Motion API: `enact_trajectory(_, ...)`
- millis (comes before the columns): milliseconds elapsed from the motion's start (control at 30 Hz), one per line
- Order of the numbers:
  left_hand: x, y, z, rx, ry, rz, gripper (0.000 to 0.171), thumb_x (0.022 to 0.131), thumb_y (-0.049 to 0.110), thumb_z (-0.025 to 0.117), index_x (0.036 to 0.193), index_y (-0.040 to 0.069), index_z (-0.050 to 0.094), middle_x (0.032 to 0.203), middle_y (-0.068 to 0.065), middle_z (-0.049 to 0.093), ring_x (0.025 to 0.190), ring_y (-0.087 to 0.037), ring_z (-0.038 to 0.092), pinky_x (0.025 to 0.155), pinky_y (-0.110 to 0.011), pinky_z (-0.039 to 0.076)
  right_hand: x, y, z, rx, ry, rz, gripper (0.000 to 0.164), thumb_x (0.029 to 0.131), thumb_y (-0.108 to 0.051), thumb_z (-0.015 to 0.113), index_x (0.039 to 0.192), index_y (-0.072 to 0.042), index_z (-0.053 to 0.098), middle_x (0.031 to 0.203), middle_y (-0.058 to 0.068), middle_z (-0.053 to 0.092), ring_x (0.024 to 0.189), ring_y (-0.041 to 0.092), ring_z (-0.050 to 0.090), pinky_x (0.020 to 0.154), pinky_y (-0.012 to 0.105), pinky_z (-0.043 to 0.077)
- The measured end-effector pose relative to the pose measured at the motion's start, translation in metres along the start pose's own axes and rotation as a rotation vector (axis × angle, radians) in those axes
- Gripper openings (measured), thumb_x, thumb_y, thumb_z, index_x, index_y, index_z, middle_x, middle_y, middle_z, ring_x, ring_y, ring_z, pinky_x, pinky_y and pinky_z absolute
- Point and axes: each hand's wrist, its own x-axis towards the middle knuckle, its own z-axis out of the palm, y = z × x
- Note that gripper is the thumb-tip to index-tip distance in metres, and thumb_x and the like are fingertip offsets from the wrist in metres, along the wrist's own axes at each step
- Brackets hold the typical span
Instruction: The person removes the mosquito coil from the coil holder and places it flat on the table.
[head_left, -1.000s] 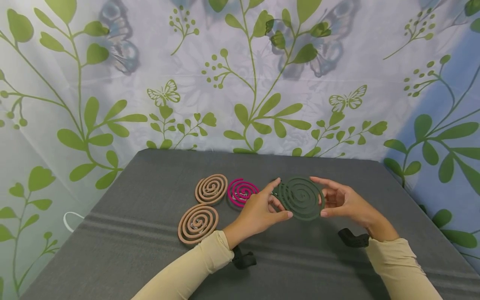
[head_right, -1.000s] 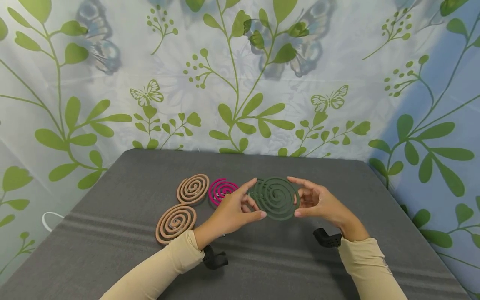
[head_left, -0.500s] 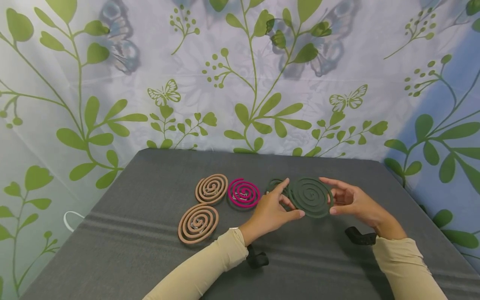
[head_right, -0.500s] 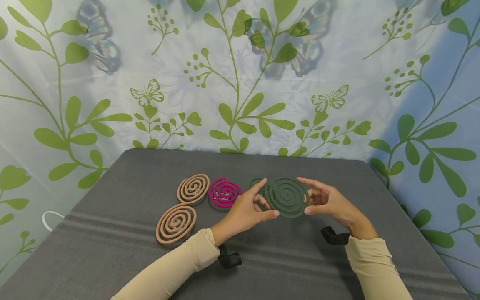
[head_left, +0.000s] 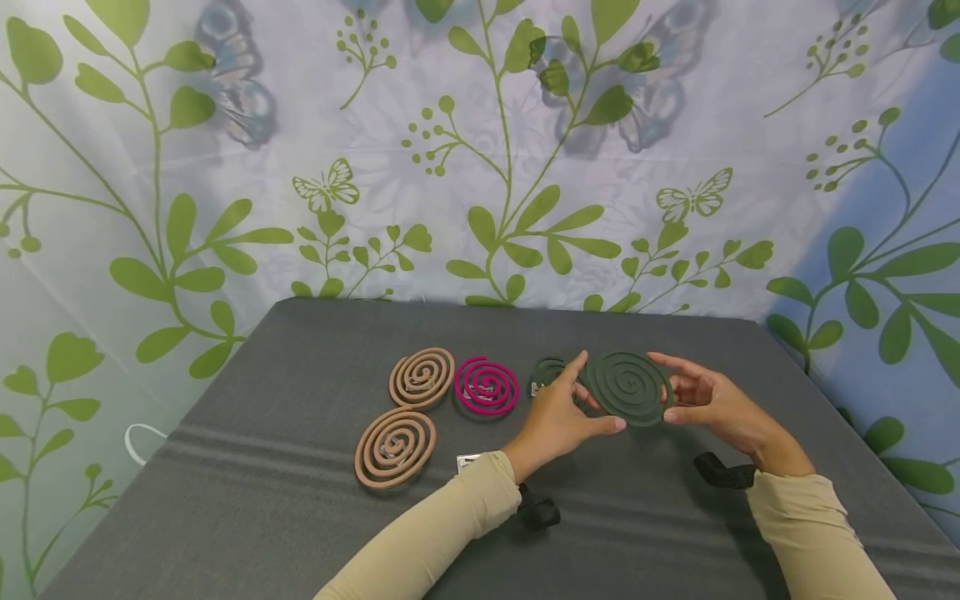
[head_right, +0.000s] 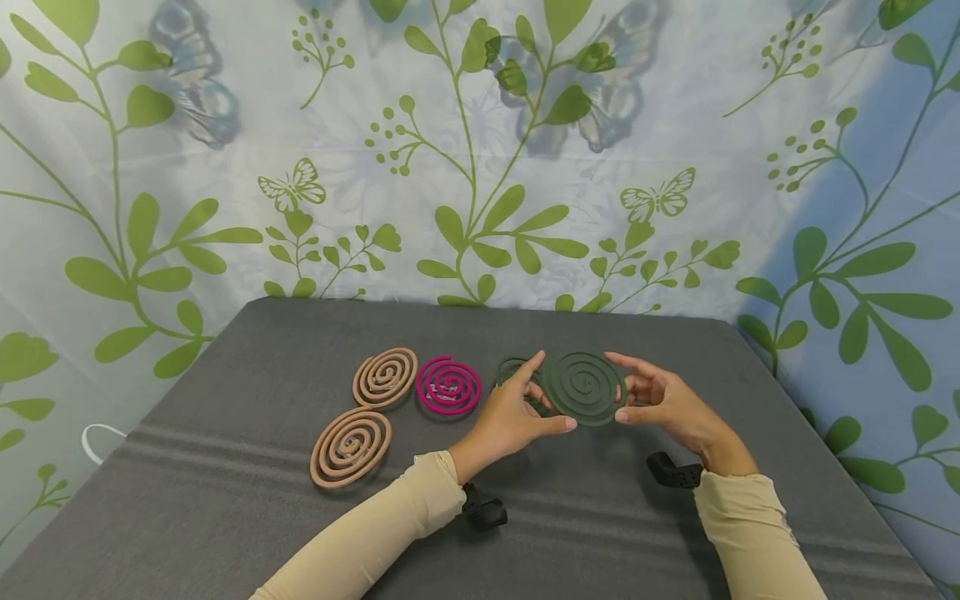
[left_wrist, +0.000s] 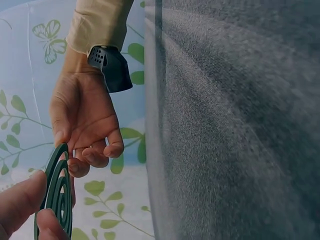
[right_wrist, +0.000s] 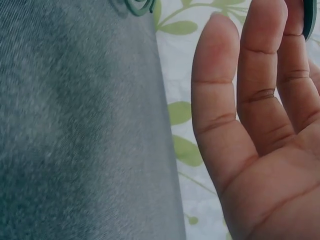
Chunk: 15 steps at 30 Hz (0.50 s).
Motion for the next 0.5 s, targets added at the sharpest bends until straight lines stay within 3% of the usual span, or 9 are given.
enact_trajectory(300,0.012,-0.005,0.014,0.008,0.0,-0.032,0.109,0.085,0.022,0.096,0.172,0.016,0.031,0.095,0.006,0.068,0.074,-0.003,0.057,0.07,-0.022,0.049,-0.005,0.011,-0.006,0.031,0.047,0.02,0.081,0.099,0.02,0.06,0.164,-0.027,0.046,0.106,-0.002,0.068,0.093,0.012,0.069,0.079,0.031,0.059)
enact_trajectory(500,0.017,-0.007,0.022,-0.076,-0.018,-0.068,0.108,0.089,0.015,0.093,0.174,0.02,0.026,0.094,0.005,0.066,0.062,-0.008,0.065,0.06,-0.024,0.056,-0.007,0.016,-0.01,0.059,0.063,0.043,0.081,0.099,0.02,0.06,0.163,-0.028,0.046,0.106,-0.001,0.068,0.094,0.012,0.069,0.083,0.03,0.059)
